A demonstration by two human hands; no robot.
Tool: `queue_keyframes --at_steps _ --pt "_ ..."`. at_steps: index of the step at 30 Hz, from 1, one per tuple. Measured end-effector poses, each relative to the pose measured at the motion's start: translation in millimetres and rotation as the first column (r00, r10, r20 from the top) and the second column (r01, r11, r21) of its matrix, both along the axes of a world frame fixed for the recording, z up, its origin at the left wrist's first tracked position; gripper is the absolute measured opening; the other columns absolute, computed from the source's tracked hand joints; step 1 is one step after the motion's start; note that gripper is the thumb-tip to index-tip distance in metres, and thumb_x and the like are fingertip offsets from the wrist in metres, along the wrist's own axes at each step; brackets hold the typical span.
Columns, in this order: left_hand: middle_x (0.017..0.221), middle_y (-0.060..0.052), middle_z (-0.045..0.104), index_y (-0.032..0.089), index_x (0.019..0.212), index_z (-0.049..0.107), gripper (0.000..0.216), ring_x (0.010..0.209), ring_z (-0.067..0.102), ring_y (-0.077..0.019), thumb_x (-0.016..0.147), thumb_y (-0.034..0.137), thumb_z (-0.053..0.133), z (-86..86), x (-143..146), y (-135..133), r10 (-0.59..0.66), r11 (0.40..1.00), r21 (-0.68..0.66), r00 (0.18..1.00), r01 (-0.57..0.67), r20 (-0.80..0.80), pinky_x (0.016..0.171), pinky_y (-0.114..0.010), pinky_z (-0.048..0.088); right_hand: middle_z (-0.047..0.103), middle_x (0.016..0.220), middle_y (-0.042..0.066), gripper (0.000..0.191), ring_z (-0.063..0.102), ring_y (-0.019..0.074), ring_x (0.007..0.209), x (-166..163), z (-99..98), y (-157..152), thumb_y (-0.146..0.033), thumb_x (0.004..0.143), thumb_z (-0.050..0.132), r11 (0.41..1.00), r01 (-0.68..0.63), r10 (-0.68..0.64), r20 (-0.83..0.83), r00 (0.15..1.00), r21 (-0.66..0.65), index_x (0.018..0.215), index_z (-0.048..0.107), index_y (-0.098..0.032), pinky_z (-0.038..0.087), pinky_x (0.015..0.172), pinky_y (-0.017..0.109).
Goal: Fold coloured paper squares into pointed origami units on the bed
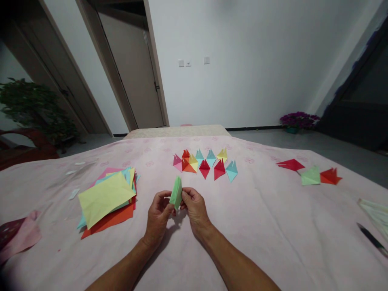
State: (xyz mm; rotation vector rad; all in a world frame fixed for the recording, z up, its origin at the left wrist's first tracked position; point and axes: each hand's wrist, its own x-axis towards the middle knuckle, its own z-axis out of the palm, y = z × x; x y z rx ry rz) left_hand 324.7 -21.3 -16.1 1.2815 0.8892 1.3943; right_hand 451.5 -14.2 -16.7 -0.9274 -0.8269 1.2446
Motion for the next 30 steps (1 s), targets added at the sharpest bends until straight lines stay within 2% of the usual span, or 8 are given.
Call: queue_keyframes --at_steps 7,13,19,23,30 --pt "0.076 0.002 0.063 0.019 0.101 0.058 0.026 0.061 0.058 -0.0119 0.085 0.038 0.065 3.8 1 -2 -0.001 0.999 -0.036 1.0 0.002 0.029 0.058 -0.024 0.048 0.061 0.066 -0.002 0.029 0.048 0.0102 0.055 -2 -1.5 1 -0.044 0.075 0.075 1.0 -0.021 0.021 -0.016 1.0 -0.014 0.086 0.072 -0.018 0.039 0.054 0.023" --pt "0.08 -0.001 0.064 0.017 0.093 0.061 0.02 0.068 0.058 -0.0128 0.083 0.034 0.066 1.7 4 -1 0.035 0.998 -0.041 0.998 -0.037 -0.044 0.058 -0.022 0.046 0.067 0.072 0.0 0.023 0.052 0.0122 0.06 -1 0.9 1 -0.038 0.073 0.076 0.994 0.112 -0.111 0.059 0.992 -0.017 0.084 0.074 -0.018 0.042 0.058 0.025" --pt "0.073 0.003 0.057 0.018 0.083 0.061 0.013 0.062 0.051 -0.0107 0.08 0.029 0.066 -1.4 1 1 0.155 0.987 -0.028 0.985 -0.158 -0.08 0.057 -0.021 0.044 0.07 0.087 0.004 0.022 0.061 0.0178 0.077 1 7.0 -5 -0.033 0.073 0.076 0.973 0.183 -0.214 0.258 0.942 0.139 0.09 0.073 -0.02 0.049 0.069 0.03" --pt "0.074 0.002 0.058 0.018 0.081 0.061 0.016 0.065 0.052 -0.0118 0.078 0.031 0.069 0.7 0 1 0.209 0.978 -0.008 0.974 -0.211 -0.092 0.059 -0.022 0.044 0.066 0.091 0.003 0.017 0.061 0.0162 0.076 0 7.6 -9 -0.029 0.076 0.074 0.944 0.192 -0.281 0.35 0.894 0.269 0.091 0.071 -0.021 0.05 0.068 0.029" --pt "0.073 0.001 0.06 0.018 0.08 0.063 0.022 0.067 0.055 -0.0135 0.077 0.038 0.073 2.6 1 1 0.252 0.968 0.024 0.963 -0.251 -0.098 0.061 -0.023 0.046 0.064 0.09 0.002 0.013 0.061 0.016 0.075 -2 9.4 -11 -0.026 0.077 0.074 0.919 0.237 -0.353 0.391 0.85 0.314 0.087 0.069 -0.022 0.048 0.066 0.028"
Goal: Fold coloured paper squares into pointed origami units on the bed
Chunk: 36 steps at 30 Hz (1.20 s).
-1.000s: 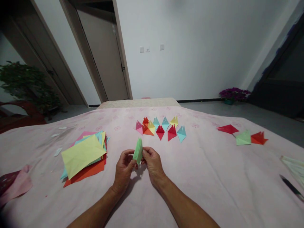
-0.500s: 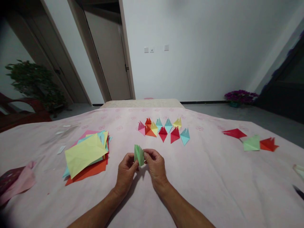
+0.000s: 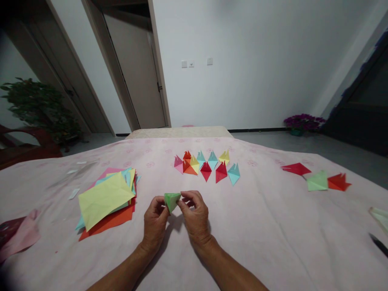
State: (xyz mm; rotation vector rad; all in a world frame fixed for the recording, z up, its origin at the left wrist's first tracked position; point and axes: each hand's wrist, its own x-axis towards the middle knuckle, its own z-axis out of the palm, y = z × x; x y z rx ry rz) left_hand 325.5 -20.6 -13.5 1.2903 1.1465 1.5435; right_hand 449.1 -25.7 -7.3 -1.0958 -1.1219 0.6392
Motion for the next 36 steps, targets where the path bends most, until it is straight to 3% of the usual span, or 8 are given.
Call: queue_keyframes --at_steps 8,19,25,30,36 --pt "0.076 0.001 0.061 0.019 0.082 0.063 0.019 0.068 0.055 -0.0141 0.079 0.037 0.07 -4.1 -1 1 -0.025 1.0 0.009 1.0 0.025 -0.017 0.06 -0.023 0.047 0.065 0.08 0.001 0.01 0.06 0.0163 0.073 1 -2.2 3 -0.025 0.075 0.074 0.999 0.025 -0.025 0.005 1.0 -0.046 0.081 0.068 -0.021 0.046 0.064 0.028" --pt "0.077 0.002 0.06 0.019 0.084 0.061 0.02 0.067 0.055 -0.0136 0.079 0.037 0.069 -5.2 -1 3 -0.033 0.999 -0.04 0.999 0.032 -0.031 0.06 -0.023 0.047 0.06 0.073 -0.001 0.01 0.055 0.0148 0.065 2 1.8 5 -0.023 0.074 0.071 0.998 0.067 -0.067 0.089 0.994 -0.001 0.071 0.062 -0.022 0.045 0.06 0.027" --pt "0.077 0.002 0.06 0.019 0.085 0.061 0.018 0.068 0.055 -0.0131 0.08 0.035 0.069 -5.0 -1 4 -0.038 0.999 -0.033 0.998 0.036 -0.05 0.062 -0.023 0.046 0.063 0.077 0.0 0.008 0.059 0.0167 0.072 5 -2.9 6 -0.022 0.077 0.068 0.997 0.07 -0.072 0.193 0.978 0.019 0.084 0.064 -0.023 0.046 0.063 0.028" --pt "0.076 0.002 0.06 0.019 0.084 0.062 0.016 0.068 0.055 -0.0132 0.079 0.032 0.068 -3.8 1 8 -0.051 0.999 -0.017 0.997 0.05 -0.065 0.062 -0.023 0.046 0.065 0.083 0.002 0.002 0.06 0.0193 0.081 8 -0.8 9 -0.022 0.079 0.065 0.998 -0.044 0.031 0.273 0.962 0.041 0.081 0.066 -0.023 0.046 0.066 0.029" --pt "0.076 0.001 0.061 0.018 0.081 0.061 0.014 0.067 0.057 -0.0126 0.081 0.031 0.065 -2.9 0 18 -0.071 0.997 -0.025 0.992 0.069 -0.108 0.063 -0.023 0.047 0.067 0.083 0.002 0.011 0.06 0.0189 0.076 9 0.1 14 -0.029 0.086 0.059 0.97 -0.218 0.235 0.175 0.956 -0.11 0.088 0.067 -0.022 0.047 0.07 0.031"
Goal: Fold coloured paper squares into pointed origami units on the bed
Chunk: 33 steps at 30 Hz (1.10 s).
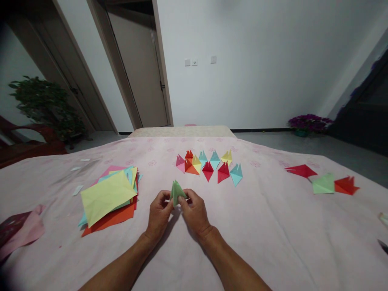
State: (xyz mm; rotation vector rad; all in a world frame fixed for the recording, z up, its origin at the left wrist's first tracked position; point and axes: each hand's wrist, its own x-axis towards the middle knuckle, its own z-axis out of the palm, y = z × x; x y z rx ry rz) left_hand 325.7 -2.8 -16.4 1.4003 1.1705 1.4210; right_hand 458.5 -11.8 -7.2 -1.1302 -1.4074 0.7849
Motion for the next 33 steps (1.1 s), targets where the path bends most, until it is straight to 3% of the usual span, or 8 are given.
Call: queue_keyframes --at_steps 5,10,13,16,19,22,26,33 --pt "0.074 0.001 0.064 0.018 0.078 0.062 0.013 0.068 0.06 -0.0145 0.078 0.03 0.067 -0.7 -1 3 0.032 0.999 0.017 0.999 -0.032 -0.026 0.064 -0.024 0.048 0.068 0.09 0.002 0.028 0.062 0.0208 0.082 -1 -2.1 1 -0.04 0.082 0.068 0.988 -0.152 0.149 -0.085 0.985 -0.031 0.103 0.064 -0.022 0.05 0.075 0.032" --pt "0.069 0.002 0.062 0.019 0.075 0.062 0.011 0.06 0.055 -0.0131 0.074 0.027 0.069 -2.2 -4 6 0.113 0.992 0.075 0.986 -0.104 -0.125 0.061 -0.024 0.045 0.069 0.096 0.003 0.049 0.062 0.0224 0.085 -7 -0.2 0 -0.033 0.066 0.081 0.996 -0.065 0.06 -0.08 0.995 -0.063 0.11 0.06 -0.023 0.05 0.079 0.034" --pt "0.075 0.001 0.062 0.021 0.074 0.062 0.008 0.07 0.058 -0.0157 0.07 0.019 0.07 -0.4 -5 7 0.173 0.973 0.183 0.967 -0.14 -0.185 0.067 -0.026 0.047 0.068 0.092 0.002 0.04 0.062 0.0206 0.08 -10 2.1 -2 -0.029 0.07 0.075 0.994 -0.046 0.035 -0.11 0.993 -0.103 0.106 0.06 -0.022 0.05 0.075 0.032" --pt "0.091 -0.003 0.063 0.021 0.073 0.062 0.012 0.092 0.06 -0.0204 0.067 0.015 0.071 3.0 -4 6 0.202 0.953 0.263 0.961 -0.148 -0.189 0.081 -0.031 0.049 0.065 0.088 0.001 0.028 0.06 0.0193 0.078 -11 4.2 -4 -0.029 0.078 0.066 0.99 -0.098 0.074 -0.21 0.975 -0.106 0.104 0.059 -0.021 0.049 0.07 0.029" --pt "0.102 -0.006 0.064 0.019 0.072 0.06 0.01 0.099 0.061 -0.0213 0.072 0.02 0.07 4.7 -3 6 0.101 0.977 0.203 0.986 -0.072 -0.135 0.082 -0.032 0.051 0.065 0.091 0.002 0.023 0.059 0.0202 0.083 -9 5.5 -4 -0.031 0.081 0.061 0.989 -0.12 0.092 -0.274 0.957 -0.087 0.103 0.06 -0.021 0.049 0.072 0.029" --pt "0.09 -0.004 0.066 0.018 0.077 0.061 0.013 0.081 0.064 -0.0169 0.078 0.028 0.069 4.0 -2 5 0.007 0.997 0.076 0.998 -0.003 -0.061 0.07 -0.027 0.051 0.066 0.093 0.003 0.019 0.059 0.0208 0.085 -8 4.3 -3 -0.034 0.085 0.059 0.992 -0.09 0.066 -0.251 0.966 -0.084 0.099 0.063 -0.022 0.048 0.075 0.03" --pt "0.076 0.001 0.063 0.017 0.08 0.061 0.022 0.061 0.059 -0.0116 0.076 0.035 0.073 2.0 -3 5 0.006 1.0 -0.022 0.999 -0.005 0.037 0.058 -0.022 0.047 0.063 0.081 0.002 0.021 0.057 0.0192 0.074 -6 -1.7 2 -0.041 0.086 0.059 0.994 -0.039 0.012 -0.243 0.97 -0.106 0.089 0.064 -0.021 0.047 0.066 0.029" --pt "0.069 0.003 0.06 0.015 0.078 0.06 0.029 0.056 0.055 -0.0094 0.075 0.04 0.075 -1.2 -5 4 -0.007 0.997 -0.076 0.994 0.016 0.112 0.052 -0.019 0.043 0.06 0.071 0.0 0.025 0.052 0.0151 0.065 -5 -4.5 4 -0.043 0.082 0.064 0.995 0.001 -0.028 -0.262 0.965 -0.105 0.081 0.064 -0.018 0.044 0.06 0.026"
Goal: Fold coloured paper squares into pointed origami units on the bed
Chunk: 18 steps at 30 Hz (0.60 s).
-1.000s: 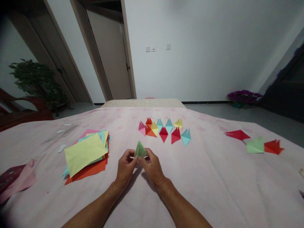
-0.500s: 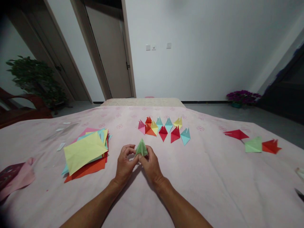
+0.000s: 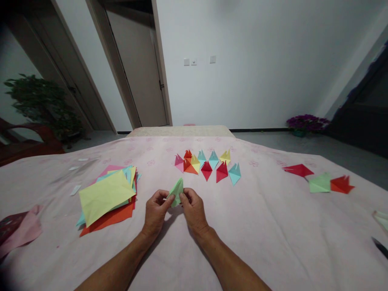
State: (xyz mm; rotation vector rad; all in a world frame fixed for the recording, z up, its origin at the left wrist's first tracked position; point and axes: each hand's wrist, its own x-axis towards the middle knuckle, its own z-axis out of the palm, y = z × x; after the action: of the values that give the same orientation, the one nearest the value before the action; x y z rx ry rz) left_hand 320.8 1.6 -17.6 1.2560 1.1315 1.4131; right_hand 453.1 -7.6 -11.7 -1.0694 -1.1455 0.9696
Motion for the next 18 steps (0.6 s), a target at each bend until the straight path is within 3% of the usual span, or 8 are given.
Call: queue_keyframes --at_steps 5,8,11,15,18 --pt "0.066 0.004 0.057 0.015 0.074 0.058 0.028 0.056 0.052 -0.0082 0.072 0.036 0.077 0.5 1.7 -0.5 0.009 1.0 0.013 1.0 -0.009 0.013 0.055 -0.019 0.043 0.059 0.069 -0.001 0.024 0.05 0.0138 0.064 -0.7 -0.7 1.3 -0.041 0.079 0.067 1.0 0.021 -0.021 -0.028 0.999 0.004 0.076 0.064 -0.017 0.042 0.06 0.025" --pt "0.067 0.005 0.058 0.016 0.091 0.06 0.031 0.058 0.054 -0.0088 0.072 0.033 0.078 1.7 2.5 0.0 -0.01 1.0 0.006 0.996 0.01 0.087 0.056 -0.019 0.044 0.058 0.066 -0.002 0.025 0.05 0.0135 0.062 -0.3 -1.1 0.3 -0.041 0.078 0.069 1.0 0.022 -0.022 -0.034 0.999 0.0 0.073 0.063 -0.017 0.041 0.059 0.025" --pt "0.066 0.004 0.06 0.015 0.104 0.063 0.039 0.057 0.053 -0.0095 0.073 0.035 0.077 4.1 2.6 0.4 -0.11 0.993 -0.038 0.989 0.114 0.095 0.055 -0.02 0.044 0.059 0.065 -0.001 0.026 0.051 0.014 0.062 1.7 -0.8 -1.8 -0.041 0.078 0.069 1.0 0.016 -0.017 -0.023 1.0 -0.009 0.071 0.061 -0.017 0.042 0.059 0.026" --pt "0.065 0.0 0.063 0.011 0.081 0.068 0.032 0.056 0.052 -0.0095 0.071 0.04 0.078 5.4 1.9 0.6 -0.161 0.983 -0.085 0.986 0.165 0.048 0.053 -0.02 0.042 0.061 0.067 0.0 0.025 0.053 0.0146 0.064 5.2 0.6 -0.9 -0.04 0.077 0.071 1.0 0.027 -0.027 -0.025 0.999 -0.008 0.074 0.063 -0.017 0.043 0.06 0.026" --pt "0.062 0.001 0.061 0.011 0.077 0.067 0.031 0.053 0.05 -0.0086 0.07 0.04 0.077 3.7 1.7 0.1 -0.196 0.975 -0.101 0.98 0.198 0.027 0.05 -0.019 0.04 0.063 0.071 0.0 0.025 0.055 0.0149 0.067 7.0 3.4 2.5 -0.04 0.075 0.073 0.997 0.079 -0.079 -0.088 0.993 -0.011 0.078 0.066 -0.016 0.045 0.063 0.026"
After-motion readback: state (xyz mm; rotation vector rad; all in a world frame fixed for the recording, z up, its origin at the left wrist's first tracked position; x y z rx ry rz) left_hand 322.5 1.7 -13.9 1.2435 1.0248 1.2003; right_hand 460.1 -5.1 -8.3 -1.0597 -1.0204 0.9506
